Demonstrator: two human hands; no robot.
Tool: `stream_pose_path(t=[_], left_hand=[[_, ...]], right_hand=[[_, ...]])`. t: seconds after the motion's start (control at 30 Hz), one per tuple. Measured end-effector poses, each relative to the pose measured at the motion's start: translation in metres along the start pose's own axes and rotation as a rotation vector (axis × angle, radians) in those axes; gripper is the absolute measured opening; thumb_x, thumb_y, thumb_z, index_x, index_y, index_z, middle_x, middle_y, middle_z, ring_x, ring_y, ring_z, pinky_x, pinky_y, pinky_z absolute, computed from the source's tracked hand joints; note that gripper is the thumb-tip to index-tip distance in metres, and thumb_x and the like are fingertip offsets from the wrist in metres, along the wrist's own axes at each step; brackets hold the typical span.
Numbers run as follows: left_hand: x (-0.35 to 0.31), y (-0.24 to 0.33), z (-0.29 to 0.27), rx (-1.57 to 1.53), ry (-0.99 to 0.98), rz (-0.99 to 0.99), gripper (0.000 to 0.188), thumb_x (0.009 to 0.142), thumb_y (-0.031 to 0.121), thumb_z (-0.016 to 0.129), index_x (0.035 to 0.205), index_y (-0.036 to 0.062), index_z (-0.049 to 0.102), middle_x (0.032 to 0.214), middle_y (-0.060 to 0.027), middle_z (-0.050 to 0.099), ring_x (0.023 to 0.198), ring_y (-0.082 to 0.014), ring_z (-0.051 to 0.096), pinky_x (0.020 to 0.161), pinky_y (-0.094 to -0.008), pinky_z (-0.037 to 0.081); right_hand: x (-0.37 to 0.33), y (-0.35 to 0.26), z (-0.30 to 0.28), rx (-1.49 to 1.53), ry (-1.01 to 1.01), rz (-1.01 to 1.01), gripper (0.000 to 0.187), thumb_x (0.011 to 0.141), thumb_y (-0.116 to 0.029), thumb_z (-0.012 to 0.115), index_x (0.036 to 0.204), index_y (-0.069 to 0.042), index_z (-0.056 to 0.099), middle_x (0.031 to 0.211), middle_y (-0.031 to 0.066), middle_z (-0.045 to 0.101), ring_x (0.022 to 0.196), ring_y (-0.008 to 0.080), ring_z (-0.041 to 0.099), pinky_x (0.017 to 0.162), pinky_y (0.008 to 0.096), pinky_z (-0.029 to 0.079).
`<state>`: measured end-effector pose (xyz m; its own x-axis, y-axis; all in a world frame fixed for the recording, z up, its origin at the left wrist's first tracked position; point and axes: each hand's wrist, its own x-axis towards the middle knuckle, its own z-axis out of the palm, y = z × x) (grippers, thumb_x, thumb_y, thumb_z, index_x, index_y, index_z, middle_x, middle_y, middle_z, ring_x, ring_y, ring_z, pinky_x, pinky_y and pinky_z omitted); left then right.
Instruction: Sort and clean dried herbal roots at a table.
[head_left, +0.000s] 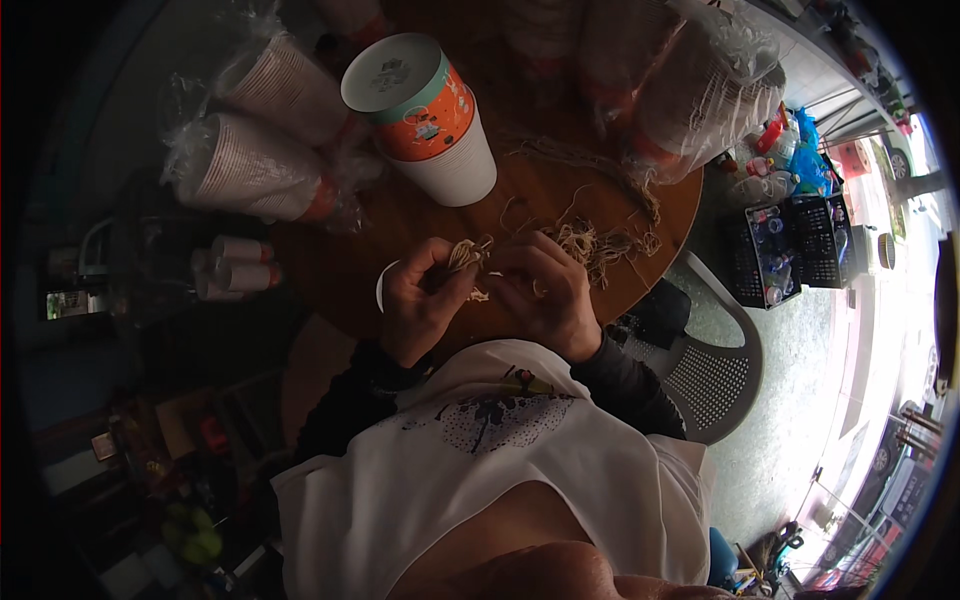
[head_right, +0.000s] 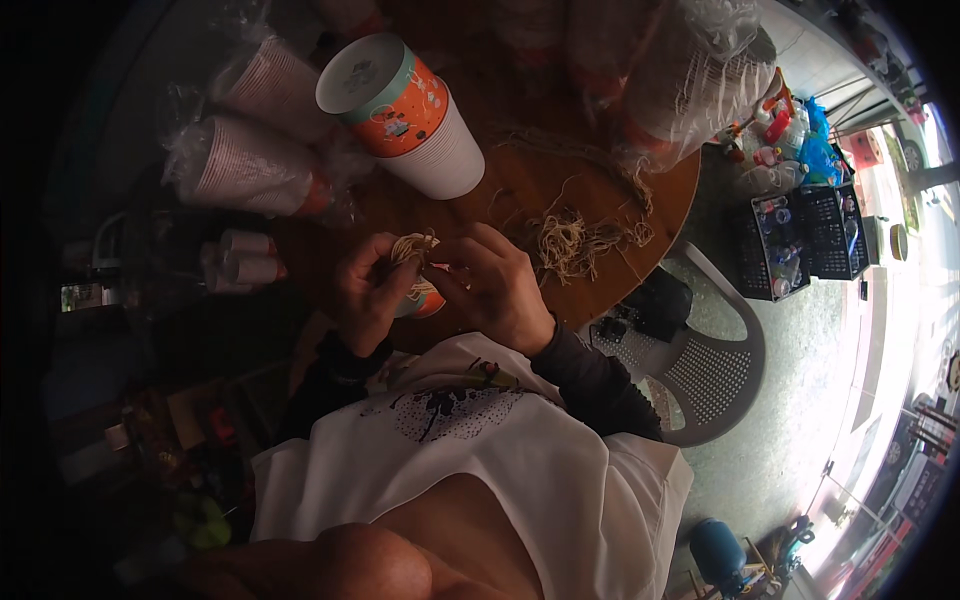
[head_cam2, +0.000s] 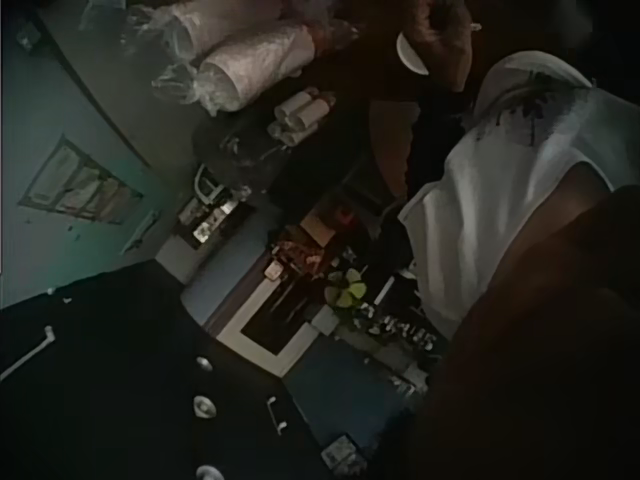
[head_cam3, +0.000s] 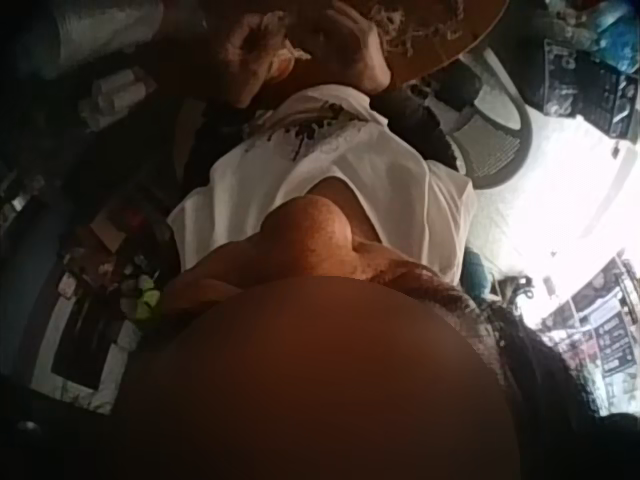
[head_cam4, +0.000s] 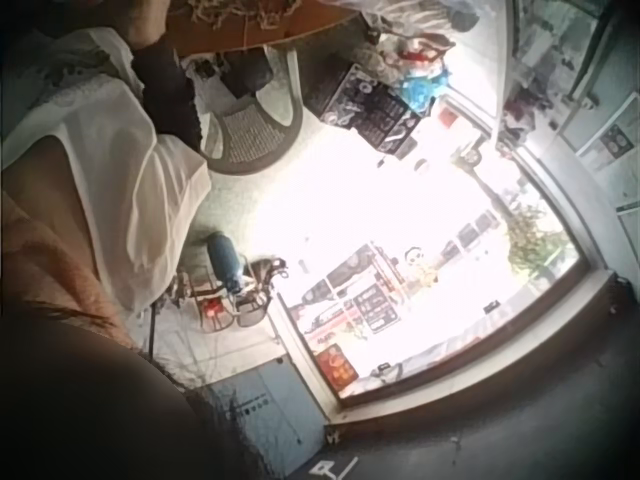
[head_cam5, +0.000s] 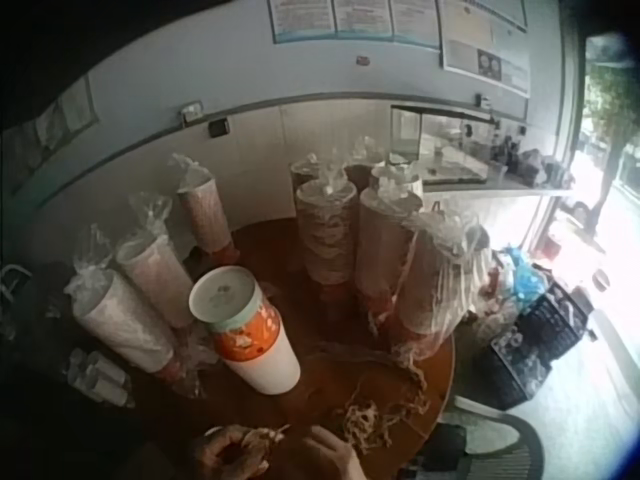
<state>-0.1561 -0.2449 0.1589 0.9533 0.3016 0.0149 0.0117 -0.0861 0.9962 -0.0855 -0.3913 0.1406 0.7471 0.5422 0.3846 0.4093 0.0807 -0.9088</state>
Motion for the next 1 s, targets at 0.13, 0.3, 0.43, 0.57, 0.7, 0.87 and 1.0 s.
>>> stream_pose_path(t=[0.13,0.3,0.43,0.57,0.7,0.87,1.0], left_hand=[[0.000,-0.001,-0.002,-0.040,-0.032,-0.029,0.010,0.083,0.003,0.058,0.077,0.0042,0.050,0.067,0.0072,0.048,0.060,0.0021,0.039,0.051,-0.0152,0.032],[0.000,-0.003,-0.003,-0.031,-0.049,0.007,0.011,0.082,0.003,0.058,0.076,0.0040,0.049,0.067,0.0070,0.048,0.060,0.0020,0.039,0.052,-0.0153,0.032],[0.002,0.000,-0.001,-0.004,-0.013,0.032,0.012,0.083,0.002,0.057,0.076,0.0044,0.048,0.064,0.0069,0.046,0.057,0.0020,0.038,0.048,-0.0155,0.030],[0.003,-0.002,-0.008,-0.072,-0.001,-0.082,0.013,0.083,0.003,0.056,0.075,0.0049,0.047,0.060,0.0065,0.045,0.052,0.0017,0.038,0.044,-0.0159,0.029],[0.004,-0.003,-0.008,-0.063,0.001,-0.061,0.013,0.083,0.003,0.056,0.074,0.0046,0.047,0.059,0.0060,0.045,0.050,0.0013,0.038,0.043,-0.0165,0.029],[0.004,-0.006,-0.005,-0.022,-0.013,0.007,0.011,0.083,0.003,0.056,0.075,0.0035,0.048,0.063,0.0057,0.047,0.056,0.0010,0.041,0.047,-0.0167,0.033],[0.007,-0.008,-0.006,0.107,-0.016,0.113,0.010,0.082,0.003,0.057,0.076,0.0031,0.049,0.064,0.0052,0.048,0.060,0.0006,0.042,0.050,-0.0179,0.035]], right_hand=[[0.001,0.008,0.004,-0.219,0.060,-0.206,0.020,0.068,0.000,0.065,0.088,-0.004,0.060,0.084,0.0104,0.057,0.071,0.0267,0.058,0.058,0.0335,0.049],[0.000,0.004,0.003,-0.161,0.047,-0.113,0.019,0.069,0.000,0.064,0.086,-0.003,0.059,0.083,0.0101,0.056,0.071,0.0261,0.057,0.058,0.0332,0.049],[-0.002,0.004,0.004,-0.058,0.023,0.051,0.017,0.071,-0.001,0.064,0.086,-0.002,0.057,0.081,0.0089,0.055,0.068,0.0208,0.057,0.057,0.0312,0.048],[-0.002,0.009,-0.001,0.023,-0.071,0.034,0.017,0.072,-0.001,0.064,0.088,-0.001,0.056,0.082,0.0081,0.054,0.066,0.0168,0.057,0.055,0.0288,0.047],[0.003,0.002,0.003,0.000,0.006,0.029,0.018,0.072,-0.001,0.065,0.088,-0.001,0.056,0.083,0.0089,0.054,0.068,0.0165,0.058,0.056,0.0261,0.049],[0.006,0.006,0.007,-0.086,0.008,-0.068,0.017,0.072,0.001,0.064,0.087,0.000,0.057,0.084,0.0097,0.055,0.069,0.0188,0.059,0.057,0.0271,0.052],[0.006,0.002,0.005,-0.045,-0.033,0.005,0.015,0.072,0.003,0.061,0.086,0.000,0.057,0.081,0.0095,0.054,0.068,0.0200,0.059,0.056,0.0277,0.052]])
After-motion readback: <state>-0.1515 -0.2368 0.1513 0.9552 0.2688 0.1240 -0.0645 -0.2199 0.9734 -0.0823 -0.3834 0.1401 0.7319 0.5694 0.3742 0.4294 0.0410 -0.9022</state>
